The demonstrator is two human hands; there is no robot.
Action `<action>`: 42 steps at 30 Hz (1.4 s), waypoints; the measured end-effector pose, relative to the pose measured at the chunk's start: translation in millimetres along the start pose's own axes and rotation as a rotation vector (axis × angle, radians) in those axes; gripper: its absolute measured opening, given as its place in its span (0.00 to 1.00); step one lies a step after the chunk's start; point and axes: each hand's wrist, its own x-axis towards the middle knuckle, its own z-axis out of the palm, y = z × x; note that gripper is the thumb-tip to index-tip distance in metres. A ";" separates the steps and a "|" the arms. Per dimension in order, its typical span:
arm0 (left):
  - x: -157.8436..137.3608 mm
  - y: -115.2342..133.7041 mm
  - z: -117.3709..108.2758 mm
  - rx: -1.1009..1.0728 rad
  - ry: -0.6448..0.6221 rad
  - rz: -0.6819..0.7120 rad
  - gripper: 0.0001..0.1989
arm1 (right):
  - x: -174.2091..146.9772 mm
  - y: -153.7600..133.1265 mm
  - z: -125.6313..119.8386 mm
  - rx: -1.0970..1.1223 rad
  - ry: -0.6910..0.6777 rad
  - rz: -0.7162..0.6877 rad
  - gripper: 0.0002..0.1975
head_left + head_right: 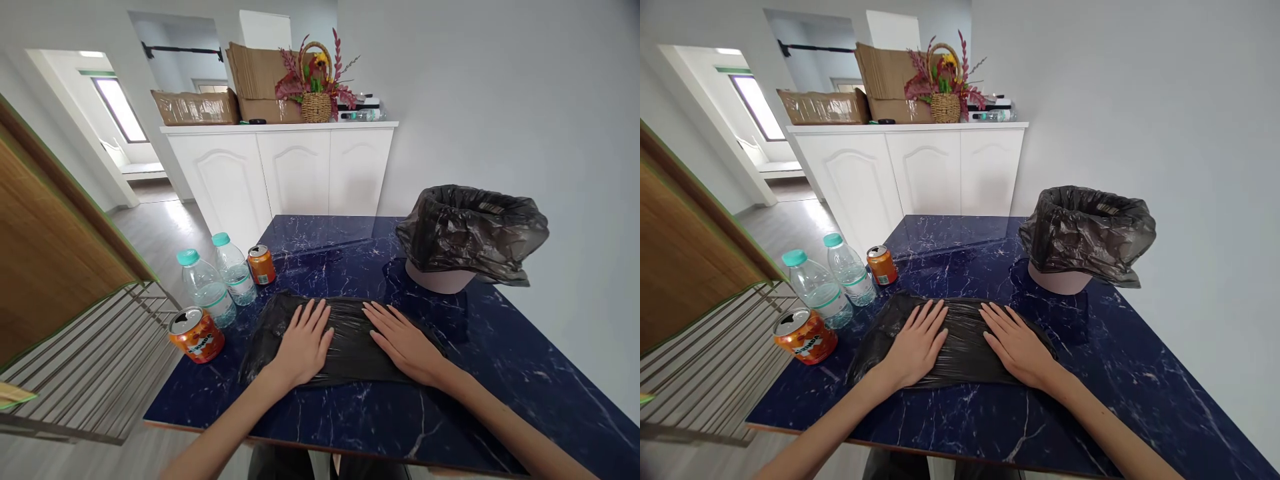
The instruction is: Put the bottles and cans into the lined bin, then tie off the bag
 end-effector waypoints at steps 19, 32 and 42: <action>-33.1 -56.8 -16.3 0.031 -0.005 -0.101 0.29 | -1.5 1.4 -8.2 0.086 -0.020 0.006 0.29; -30.8 -46.7 -34.2 -0.090 0.071 -0.078 0.24 | -78.8 56.1 -37.6 0.232 0.208 0.536 0.33; -78.1 -44.1 -76.2 -0.186 0.051 -0.070 0.24 | -73.1 63.0 -48.6 0.338 0.263 0.529 0.25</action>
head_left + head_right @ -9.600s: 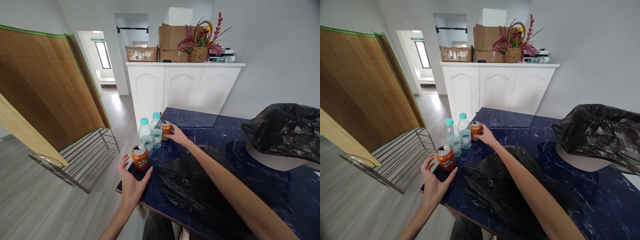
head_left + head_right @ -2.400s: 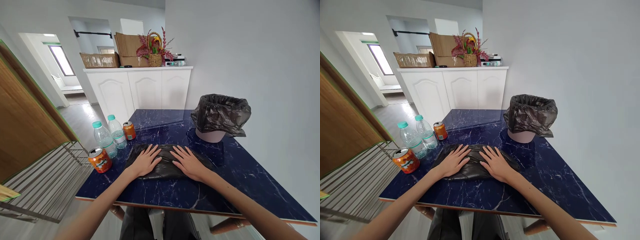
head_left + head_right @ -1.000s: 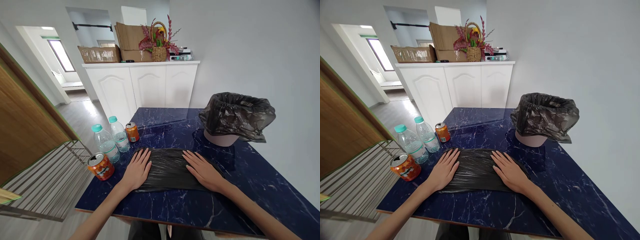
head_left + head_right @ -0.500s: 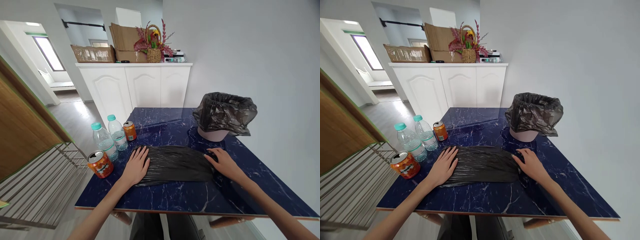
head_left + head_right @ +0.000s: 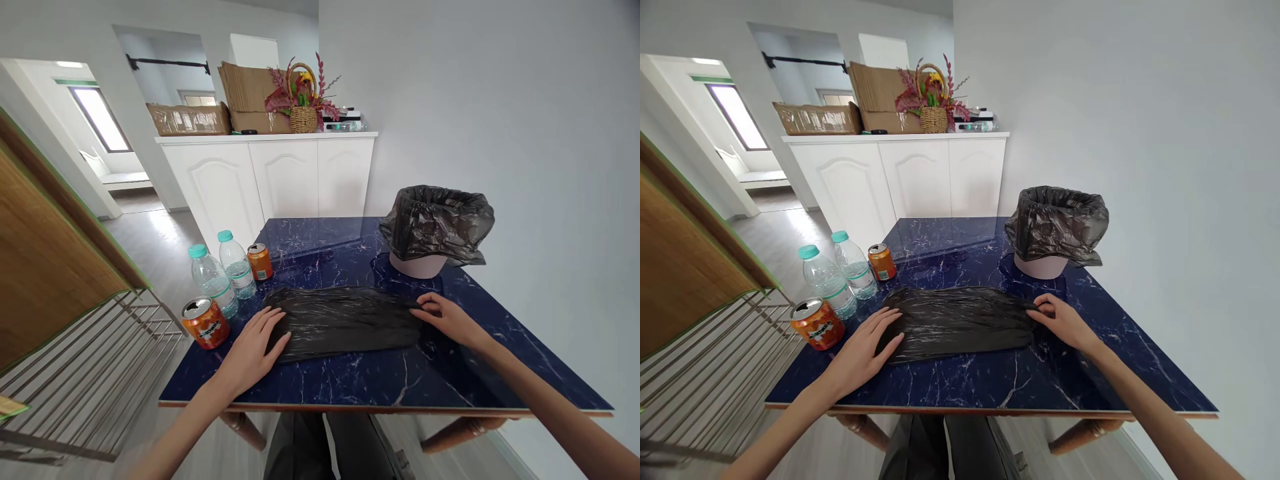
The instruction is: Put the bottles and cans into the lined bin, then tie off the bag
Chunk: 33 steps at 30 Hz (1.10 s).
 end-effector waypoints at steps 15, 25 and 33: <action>-62.4 27.1 -21.1 -0.083 0.171 -0.109 0.17 | -62.9 -225.3 133.1 -0.272 -0.181 -0.731 0.22; -97.3 21.4 -33.8 -0.139 0.218 -0.173 0.13 | -39.0 -245.6 170.5 -0.219 -0.251 -0.604 0.17; -78.7 23.0 -17.0 -0.276 0.275 -0.384 0.38 | -111.3 -234.2 87.5 0.263 -0.235 -0.484 0.19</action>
